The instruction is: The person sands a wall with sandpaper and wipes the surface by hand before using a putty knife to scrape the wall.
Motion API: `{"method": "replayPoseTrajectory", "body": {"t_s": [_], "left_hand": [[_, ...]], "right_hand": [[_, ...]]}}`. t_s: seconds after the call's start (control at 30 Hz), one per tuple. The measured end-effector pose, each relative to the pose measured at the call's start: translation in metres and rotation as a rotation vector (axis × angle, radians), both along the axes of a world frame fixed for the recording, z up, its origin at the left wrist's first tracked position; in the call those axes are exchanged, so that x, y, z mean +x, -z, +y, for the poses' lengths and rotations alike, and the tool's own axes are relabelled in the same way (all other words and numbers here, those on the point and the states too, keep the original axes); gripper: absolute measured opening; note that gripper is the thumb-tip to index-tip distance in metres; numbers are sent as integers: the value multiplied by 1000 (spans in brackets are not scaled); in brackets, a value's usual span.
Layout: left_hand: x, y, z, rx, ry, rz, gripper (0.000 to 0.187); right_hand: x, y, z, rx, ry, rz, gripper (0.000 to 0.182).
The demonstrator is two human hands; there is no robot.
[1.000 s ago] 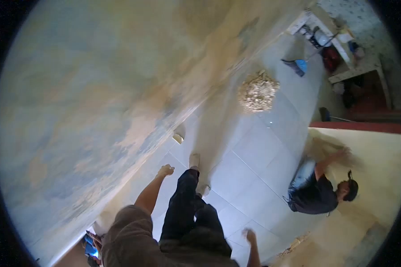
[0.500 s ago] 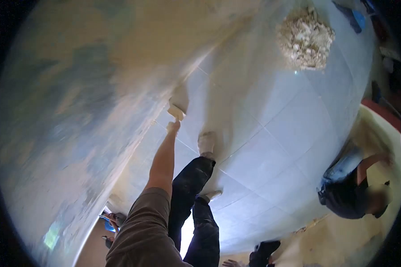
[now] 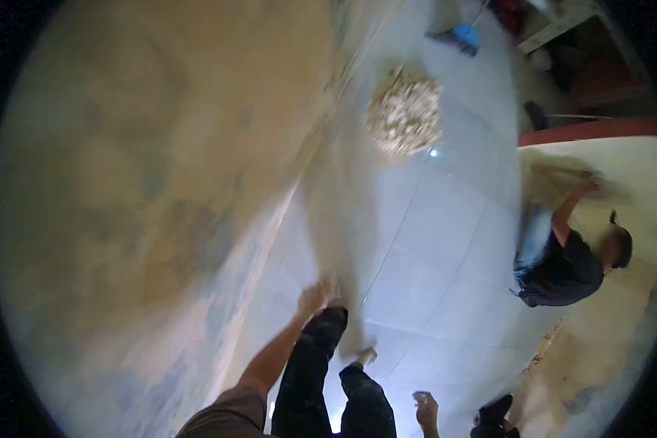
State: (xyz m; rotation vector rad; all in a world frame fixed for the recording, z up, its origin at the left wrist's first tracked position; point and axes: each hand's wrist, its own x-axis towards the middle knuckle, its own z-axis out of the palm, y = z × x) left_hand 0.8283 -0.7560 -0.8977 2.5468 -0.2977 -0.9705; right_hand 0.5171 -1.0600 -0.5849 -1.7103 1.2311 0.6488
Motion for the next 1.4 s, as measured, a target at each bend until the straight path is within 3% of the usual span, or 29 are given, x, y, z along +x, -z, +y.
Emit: {"method": "replayPoseTrajectory", "body": {"t_s": [0.03, 0.07, 0.1, 0.13, 0.17, 0.2, 0.3, 0.4, 0.47, 0.57, 0.63, 0.67, 0.77, 0.8, 0.9, 1.0, 1.07, 1.13, 1.2, 1.27, 1.33, 1.4], "left_hand": [[-4, -52, -10, -137, 191, 83, 37], [-9, -95, -31, -97, 249, 164, 39], [-14, -149, -45, -249, 128, 223, 43], [-30, -155, -50, -388, 367, 4, 41], [-62, -120, -46, -409, 446, 206, 38], [-52, -186, -59, -341, 515, 273, 35], [-57, -289, -87, -310, 562, 260, 41], [-64, -396, -110, -199, 465, 247, 48], [-76, -468, -122, -153, 450, 141, 53], [-108, -485, -134, -90, 558, 50, 58], [-128, -545, -146, -95, 413, 40, 57], [-137, -570, -153, -100, 343, 40, 58], [-164, -606, -162, -96, 211, 69, 56], [-171, -611, -158, -112, 209, -29, 46], [-191, -607, -153, -199, 71, -64, 43], [-201, -655, -146, -316, 62, -53, 40], [-200, -651, -133, -382, 25, -147, 40], [-190, -638, -115, -475, -67, -220, 40], [-176, -624, -96, -594, -219, -278, 41], [-161, -623, -73, -678, -206, -165, 41], [-151, -630, -46, -761, -207, -82, 39], [-145, -676, -24, -845, -213, -28, 35]], "right_hand": [[42, -16, 5, -93, -183, -140, 31], [74, -30, 9, -202, -363, -277, 42], [94, -43, 8, -163, -494, -343, 64], [133, -78, 11, -197, -681, -415, 77], [149, -101, 15, -184, -731, -514, 87], [154, -120, 20, -168, -807, -555, 93], [160, -196, 31, -212, -1184, -464, 88], [116, -206, 24, -302, -1239, -324, 87], [102, -238, 14, -439, -1134, -507, 87], [81, -293, 1, -539, -1072, -717, 86], [67, -312, -7, -537, -1084, -805, 83], [58, -312, -13, -547, -1072, -879, 68], [33, -319, -17, -691, -1144, -768, 47], [30, -322, -13, -693, -1133, -726, 45], [20, -329, -5, -737, -1092, -733, 40], [20, -322, 5, -724, -1137, -713, 32], [26, -308, 14, -618, -1038, -788, 36], [42, -303, 19, -398, -1008, -947, 43], [54, -312, 37, 60, -654, -1113, 39], [75, -320, 55, 425, -402, -1166, 38], [93, -333, 70, 612, -365, -1120, 37], [113, -339, 93, 696, -373, -1099, 37]]}}
